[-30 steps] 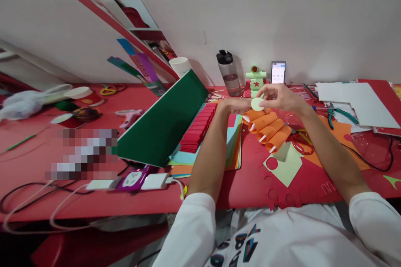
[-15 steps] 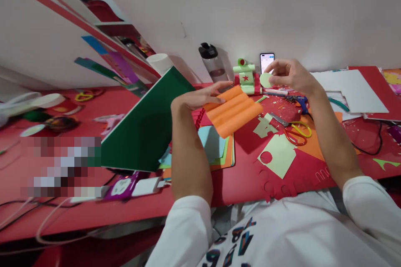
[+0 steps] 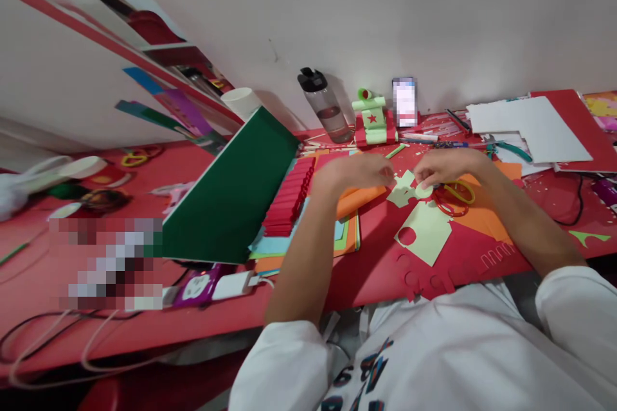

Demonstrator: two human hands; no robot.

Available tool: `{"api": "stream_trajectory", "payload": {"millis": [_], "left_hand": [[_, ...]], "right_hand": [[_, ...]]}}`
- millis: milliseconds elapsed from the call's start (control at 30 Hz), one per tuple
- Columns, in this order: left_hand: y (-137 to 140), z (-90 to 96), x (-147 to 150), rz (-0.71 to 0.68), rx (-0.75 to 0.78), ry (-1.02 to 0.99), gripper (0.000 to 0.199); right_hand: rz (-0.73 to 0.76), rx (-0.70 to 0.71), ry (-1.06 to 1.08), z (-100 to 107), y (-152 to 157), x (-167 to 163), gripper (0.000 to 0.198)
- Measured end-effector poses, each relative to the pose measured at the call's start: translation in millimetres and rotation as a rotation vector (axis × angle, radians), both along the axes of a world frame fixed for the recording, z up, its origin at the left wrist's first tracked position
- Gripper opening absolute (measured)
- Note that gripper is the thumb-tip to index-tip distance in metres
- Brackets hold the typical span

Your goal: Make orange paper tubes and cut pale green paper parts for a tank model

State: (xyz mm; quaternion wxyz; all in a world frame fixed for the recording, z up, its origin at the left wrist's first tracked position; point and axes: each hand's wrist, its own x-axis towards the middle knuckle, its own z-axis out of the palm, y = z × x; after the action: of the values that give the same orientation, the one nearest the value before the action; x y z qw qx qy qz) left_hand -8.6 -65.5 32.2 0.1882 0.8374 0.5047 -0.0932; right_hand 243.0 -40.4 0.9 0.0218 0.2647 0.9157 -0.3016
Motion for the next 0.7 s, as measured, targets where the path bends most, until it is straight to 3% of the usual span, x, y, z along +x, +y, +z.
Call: {"api": "stream_trajectory", "payload": {"millis": [67,133,267,467,633,700], "left_hand": [[-13.3,-20.4,26.4,-0.121,-0.133,0.029,0.028],[-20.9,-42.7,42.1,-0.153,-0.169,0.058,0.027],[-27.5,-74.1,46.4,-0.178,-0.145,0.014,0.032],[-34.8,-90.0,37.9,-0.206,-0.25,-0.208,0.022],[-42.9,-96.5,34.5,-0.089,-0.217,-0.261,0.049],[-44.7,-97.7,33.6,-0.072,-0.202,-0.253,0.048]], "right_hand": [[0.006,-0.007,0.082,-20.8,-11.2,6.8,0.014],[0.017,-0.039,0.113,-39.0,-20.2,12.6,0.016],[-0.053,-0.002,0.102,-59.4,-25.4,20.9,0.02],[-0.07,-0.005,0.106,-59.0,-25.5,32.3,0.016],[-0.088,0.05,0.076,-56.6,-31.1,32.8,0.018],[-0.101,0.087,0.062,-57.7,-32.2,30.8,0.018]]}}
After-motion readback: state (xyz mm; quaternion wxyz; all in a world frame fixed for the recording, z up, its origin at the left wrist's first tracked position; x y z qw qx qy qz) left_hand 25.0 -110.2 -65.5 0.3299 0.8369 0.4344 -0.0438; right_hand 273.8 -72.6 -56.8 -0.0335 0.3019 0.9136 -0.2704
